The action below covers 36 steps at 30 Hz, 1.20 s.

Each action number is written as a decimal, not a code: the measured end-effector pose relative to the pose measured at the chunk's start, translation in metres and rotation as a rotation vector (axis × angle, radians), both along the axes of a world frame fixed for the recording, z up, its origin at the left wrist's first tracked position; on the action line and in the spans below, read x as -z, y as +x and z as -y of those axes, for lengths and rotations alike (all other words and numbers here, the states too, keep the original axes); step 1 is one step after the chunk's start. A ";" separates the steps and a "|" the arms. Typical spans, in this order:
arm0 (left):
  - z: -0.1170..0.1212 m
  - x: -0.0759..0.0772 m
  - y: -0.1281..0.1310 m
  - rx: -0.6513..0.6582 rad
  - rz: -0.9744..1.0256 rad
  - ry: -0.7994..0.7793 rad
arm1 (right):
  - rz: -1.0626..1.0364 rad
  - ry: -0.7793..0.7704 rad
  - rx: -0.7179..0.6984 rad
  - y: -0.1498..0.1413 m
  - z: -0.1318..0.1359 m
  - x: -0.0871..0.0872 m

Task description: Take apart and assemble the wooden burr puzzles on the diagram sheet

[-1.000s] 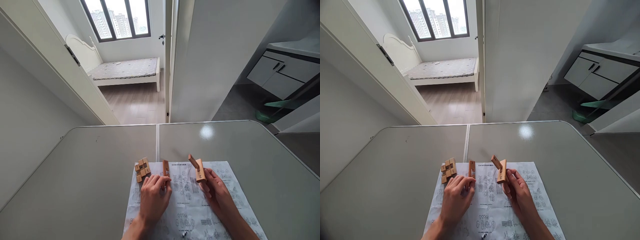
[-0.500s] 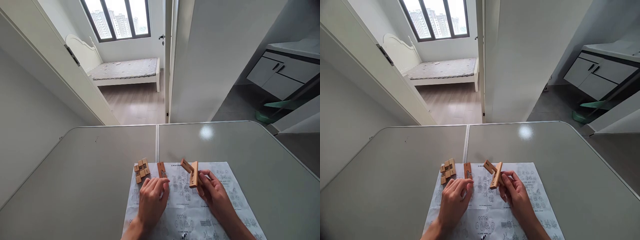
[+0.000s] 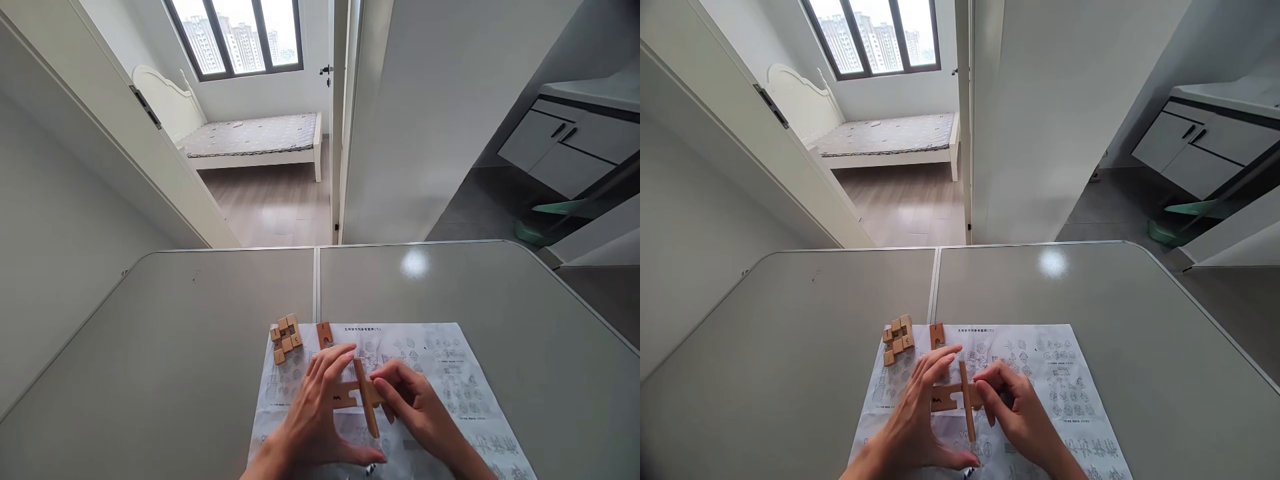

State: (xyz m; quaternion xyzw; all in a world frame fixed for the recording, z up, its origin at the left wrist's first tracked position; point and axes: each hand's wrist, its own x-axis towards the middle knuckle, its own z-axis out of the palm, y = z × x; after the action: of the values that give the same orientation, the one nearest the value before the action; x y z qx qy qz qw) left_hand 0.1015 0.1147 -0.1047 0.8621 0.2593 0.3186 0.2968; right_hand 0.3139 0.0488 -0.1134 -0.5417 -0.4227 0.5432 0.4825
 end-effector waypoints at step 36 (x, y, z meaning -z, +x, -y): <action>-0.009 -0.011 -0.011 -0.187 -0.032 0.014 | 0.231 -0.022 0.406 0.024 -0.003 0.001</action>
State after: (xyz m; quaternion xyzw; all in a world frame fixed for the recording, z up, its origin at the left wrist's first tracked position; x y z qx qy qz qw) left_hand 0.0903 0.1239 -0.0939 0.8411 0.3409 0.3329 0.2558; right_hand 0.3375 0.0517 -0.1149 -0.6795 -0.3515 0.3739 0.5243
